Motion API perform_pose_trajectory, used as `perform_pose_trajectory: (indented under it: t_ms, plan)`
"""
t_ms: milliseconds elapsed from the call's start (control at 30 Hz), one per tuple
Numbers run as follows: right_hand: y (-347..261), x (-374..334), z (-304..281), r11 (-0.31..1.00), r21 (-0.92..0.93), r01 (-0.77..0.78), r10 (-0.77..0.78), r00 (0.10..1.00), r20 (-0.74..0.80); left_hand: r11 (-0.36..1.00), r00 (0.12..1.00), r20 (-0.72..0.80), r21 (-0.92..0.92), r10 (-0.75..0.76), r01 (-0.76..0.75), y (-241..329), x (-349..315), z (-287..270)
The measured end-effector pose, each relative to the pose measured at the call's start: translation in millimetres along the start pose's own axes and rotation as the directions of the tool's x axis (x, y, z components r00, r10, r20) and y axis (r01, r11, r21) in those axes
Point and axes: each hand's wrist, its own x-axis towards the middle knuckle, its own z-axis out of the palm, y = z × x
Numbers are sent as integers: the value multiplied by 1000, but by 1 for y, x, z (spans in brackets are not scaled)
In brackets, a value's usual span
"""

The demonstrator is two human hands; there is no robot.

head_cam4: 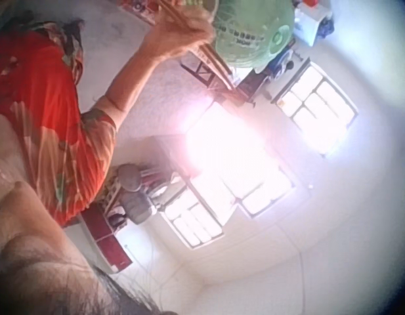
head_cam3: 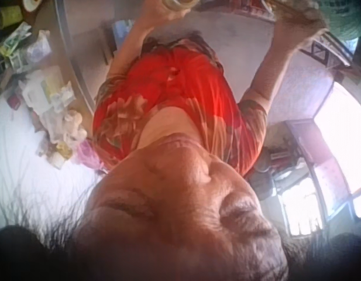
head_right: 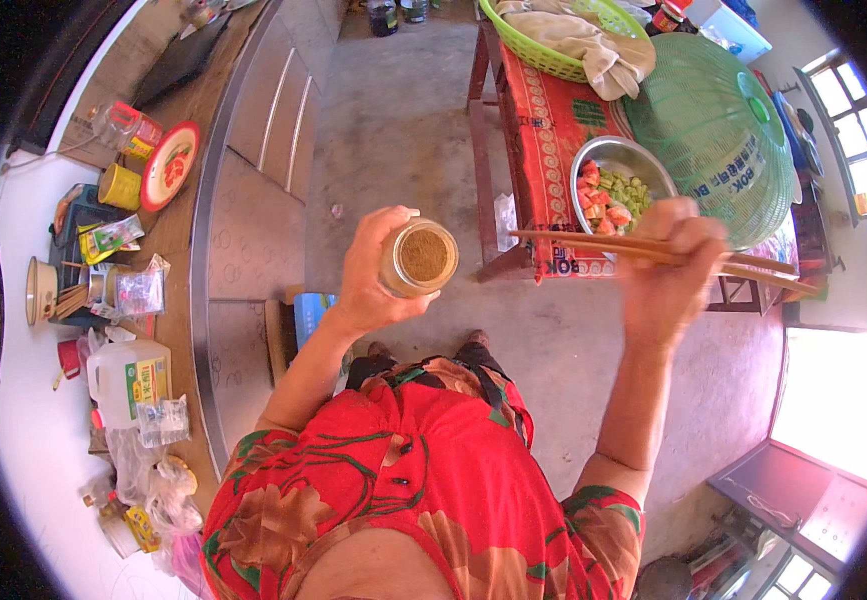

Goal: The person adds seasoning from a small packet and a jar to a bowl of chopped vegetables using chopsticks. They then pour oil from a large bottle into a small bowl and move around the kitchen carrying the bowl and other items.

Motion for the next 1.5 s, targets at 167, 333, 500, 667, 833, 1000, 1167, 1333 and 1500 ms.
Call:
perform_pose_trajectory:
  t_ms: [167, 333, 500, 667, 833, 1000, 1167, 1333, 1500]
  plan:
    - [46, -22, 34, 955, -293, 41, 25, 976, 216, 992, 1000, 14, 128, 21, -23, 4, 0, -7]
    - [65, -28, 43, 633, -691, 347, 13, 888, 459, 969, 998, 8, 238, 68, -68, 5, -3, -9]
    - [63, -30, 49, 678, -706, 205, 240, 846, 477, 948, 993, 51, 297, 107, -117, 1, -6, -5]
    - [62, -33, 44, 617, -783, 77, 337, 874, 351, 934, 990, 91, 332, 104, -129, 2, -4, -2]
    - [58, -37, 35, 560, -815, 152, 250, 906, 342, 923, 987, 91, 351, 133, -157, 0, 1, 1]
    - [71, -50, 24, 583, -808, 83, 207, 947, 246, 896, 978, 151, 399, 145, -195, 1, 10, 7]
    - [89, -64, 4, 807, -474, -352, 347, 932, -103, 866, 953, 193, 405, 233, -293, 2, 22, 19]
    - [82, -62, -10, 889, -111, -445, 403, 874, -272, 822, 921, 207, 417, 330, -389, 9, 45, 38]
    - [65, -58, -28, 935, -9, -355, 328, 872, -364, 826, 907, 213, 377, 362, -418, 21, 70, 64]
